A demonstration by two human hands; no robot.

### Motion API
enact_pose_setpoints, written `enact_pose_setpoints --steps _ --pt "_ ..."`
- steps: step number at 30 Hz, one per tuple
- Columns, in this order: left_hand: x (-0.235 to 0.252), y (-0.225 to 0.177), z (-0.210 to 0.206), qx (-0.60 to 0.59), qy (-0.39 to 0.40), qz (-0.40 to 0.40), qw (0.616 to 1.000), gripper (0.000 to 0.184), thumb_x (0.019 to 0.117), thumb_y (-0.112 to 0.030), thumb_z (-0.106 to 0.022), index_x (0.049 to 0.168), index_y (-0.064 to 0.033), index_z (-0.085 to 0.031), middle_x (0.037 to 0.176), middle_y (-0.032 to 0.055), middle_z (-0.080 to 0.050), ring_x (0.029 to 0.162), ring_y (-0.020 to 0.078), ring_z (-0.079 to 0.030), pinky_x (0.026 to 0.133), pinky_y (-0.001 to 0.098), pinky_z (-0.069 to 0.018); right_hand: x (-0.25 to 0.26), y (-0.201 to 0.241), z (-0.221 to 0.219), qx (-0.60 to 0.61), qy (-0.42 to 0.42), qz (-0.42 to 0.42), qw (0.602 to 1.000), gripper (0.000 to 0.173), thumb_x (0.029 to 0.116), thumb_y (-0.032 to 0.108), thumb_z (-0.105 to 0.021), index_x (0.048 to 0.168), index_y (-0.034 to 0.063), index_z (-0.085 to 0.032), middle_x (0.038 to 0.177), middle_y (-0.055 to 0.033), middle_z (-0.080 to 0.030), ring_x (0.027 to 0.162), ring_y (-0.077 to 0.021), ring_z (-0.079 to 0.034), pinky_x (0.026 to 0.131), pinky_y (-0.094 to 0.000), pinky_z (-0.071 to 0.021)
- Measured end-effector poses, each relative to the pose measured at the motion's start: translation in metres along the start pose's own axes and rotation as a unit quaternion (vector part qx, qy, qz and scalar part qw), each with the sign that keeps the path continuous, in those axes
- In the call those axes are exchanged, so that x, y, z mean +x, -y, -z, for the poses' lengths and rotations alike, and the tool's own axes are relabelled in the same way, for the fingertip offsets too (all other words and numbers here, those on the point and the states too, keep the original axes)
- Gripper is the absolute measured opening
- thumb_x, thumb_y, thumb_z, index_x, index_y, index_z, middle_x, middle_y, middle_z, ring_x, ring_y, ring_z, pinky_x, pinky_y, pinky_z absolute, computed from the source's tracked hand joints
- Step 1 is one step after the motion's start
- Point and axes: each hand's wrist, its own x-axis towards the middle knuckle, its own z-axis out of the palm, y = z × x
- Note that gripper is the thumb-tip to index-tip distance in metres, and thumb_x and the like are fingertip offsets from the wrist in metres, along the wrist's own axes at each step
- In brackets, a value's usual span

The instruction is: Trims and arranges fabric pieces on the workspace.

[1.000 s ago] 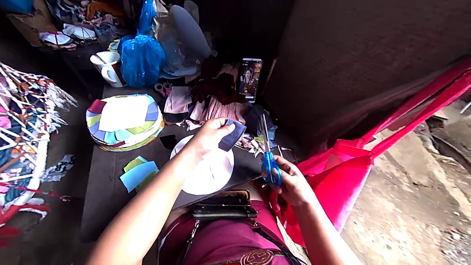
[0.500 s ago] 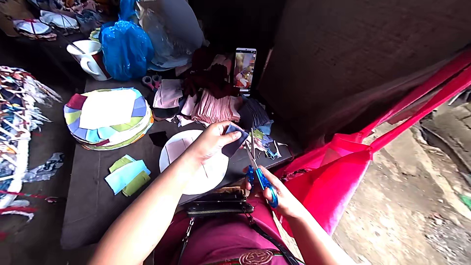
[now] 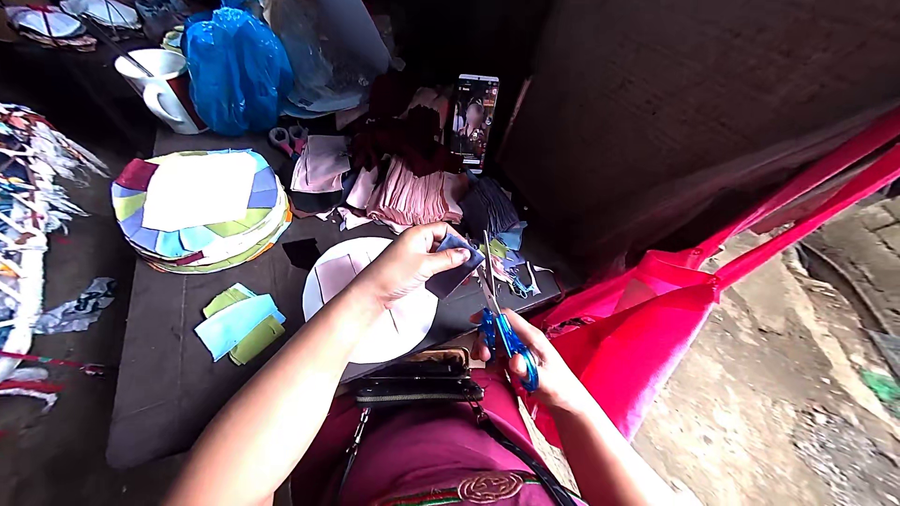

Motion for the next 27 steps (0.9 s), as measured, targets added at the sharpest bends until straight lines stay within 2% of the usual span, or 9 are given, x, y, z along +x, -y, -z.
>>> enact_pose_setpoints --steps 5,12,27 --pt "-0.0009 -0.0032 -0.0003 0.016 -0.014 0.007 1.000 0.009 0.0966 0.005 -0.055 0.097 -0.0033 -0.060 0.082 -0.0008 -0.067 0.075 0.0046 -0.066 0.074 0.0223 -0.0573 -0.0017 -0.0001 0.0009 -0.009 -0.010 0.007 1.000 0.067 0.0929 0.062 -0.063 0.129 0.0050 -0.056 0.089 0.0131 -0.067 0.078 0.0039 -0.063 0.068 -0.0164 -0.0542" --pt "-0.0001 -0.0008 0.0007 -0.010 0.001 0.008 1.000 0.010 0.0978 0.004 -0.053 0.097 -0.0019 -0.060 0.079 0.0021 -0.069 0.071 0.0081 -0.069 0.070 0.0236 -0.0594 -0.0050 0.0003 0.0026 -0.012 -0.040 0.003 0.999 0.050 0.0954 0.047 -0.067 0.124 0.0060 -0.061 0.085 0.0154 -0.066 0.072 0.0055 -0.061 0.064 -0.0144 -0.0515" --pt "0.0024 -0.0058 0.0022 0.003 -0.029 0.020 0.999 0.010 0.1009 0.002 -0.054 0.096 -0.0014 -0.062 0.081 0.0017 -0.069 0.072 0.0064 -0.068 0.071 0.0227 -0.0594 -0.0084 0.0011 0.0038 -0.007 -0.059 0.005 0.998 0.043 0.0952 0.041 -0.070 0.121 0.0075 -0.064 0.082 0.0177 -0.065 0.069 0.0063 -0.059 0.064 -0.0143 -0.0513"
